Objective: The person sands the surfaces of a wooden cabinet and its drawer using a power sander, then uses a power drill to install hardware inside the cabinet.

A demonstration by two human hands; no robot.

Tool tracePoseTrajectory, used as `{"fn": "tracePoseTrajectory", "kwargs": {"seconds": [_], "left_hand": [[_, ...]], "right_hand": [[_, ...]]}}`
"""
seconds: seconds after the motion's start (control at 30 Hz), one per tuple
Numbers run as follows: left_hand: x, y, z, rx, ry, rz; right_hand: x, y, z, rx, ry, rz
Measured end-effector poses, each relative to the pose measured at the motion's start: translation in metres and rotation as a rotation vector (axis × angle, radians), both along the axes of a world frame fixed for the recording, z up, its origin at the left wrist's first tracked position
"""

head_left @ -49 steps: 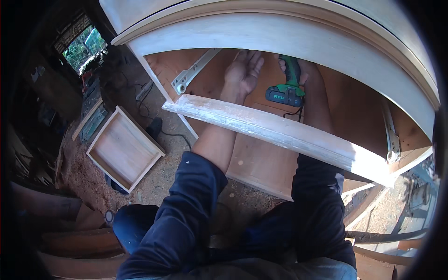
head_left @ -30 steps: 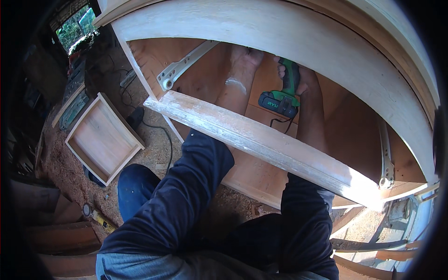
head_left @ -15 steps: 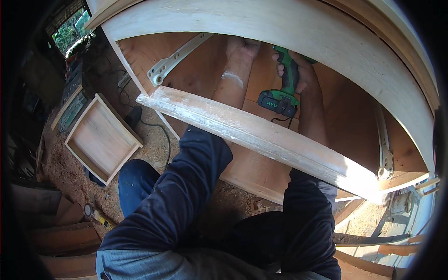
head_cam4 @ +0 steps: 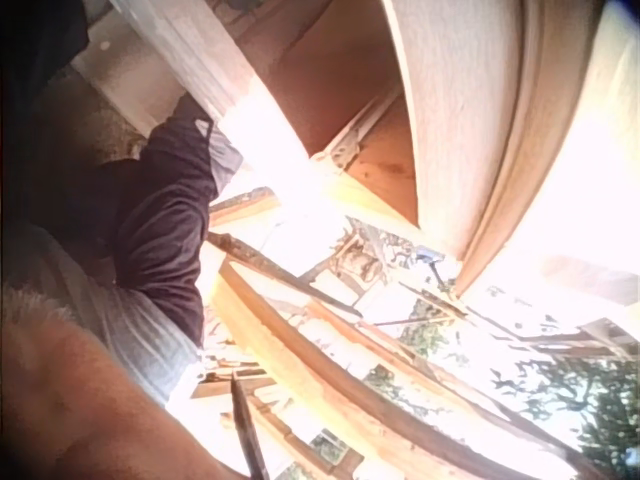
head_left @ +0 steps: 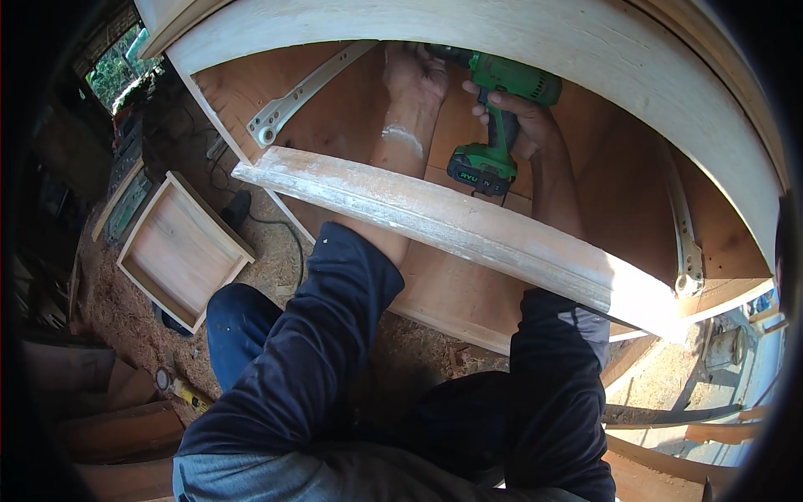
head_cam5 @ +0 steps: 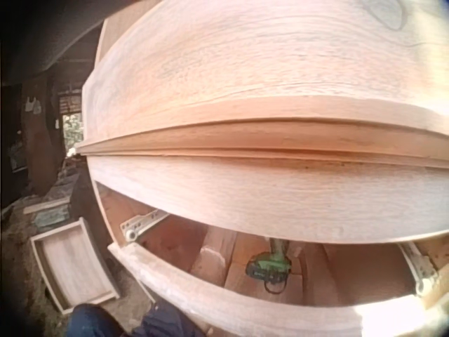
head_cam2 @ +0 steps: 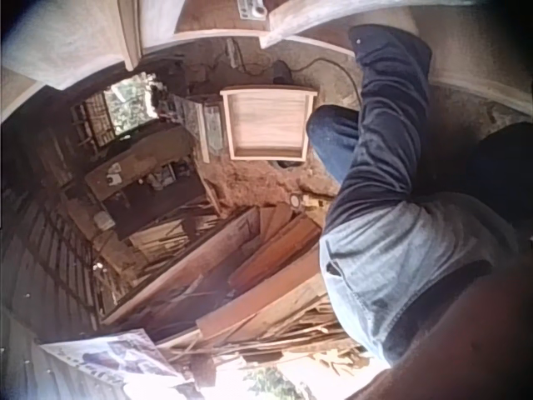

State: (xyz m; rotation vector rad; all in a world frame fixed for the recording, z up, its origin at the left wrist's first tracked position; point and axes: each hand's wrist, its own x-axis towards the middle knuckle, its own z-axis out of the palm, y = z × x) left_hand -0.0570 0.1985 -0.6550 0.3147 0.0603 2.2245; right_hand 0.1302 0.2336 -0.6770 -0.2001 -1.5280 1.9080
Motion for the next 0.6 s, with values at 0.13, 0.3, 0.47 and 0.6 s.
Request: {"fn": "tracePoseTrajectory", "kwargs": {"seconds": [0.13,0.3,0.47,0.6], "left_hand": [[-0.001,-0.008,-0.002,-0.053,-0.012,0.001],[0.019,-0.036,-0.030,-0.466,0.185,0.182],[0.050,-0.183,-0.122,-0.997,1.059,0.031],[0.044,-0.321,-0.056,-1.155,1.969,0.067]], "right_hand": [[0.006,0.004,-0.008,0.026,-0.023,0.036],[0.018,0.017,-0.049,-0.039,0.042,0.075],[-0.013,0.029,-0.088,-0.368,0.361,0.167],[-0.065,-0.002,-0.103,-0.511,0.356,0.011]]}}
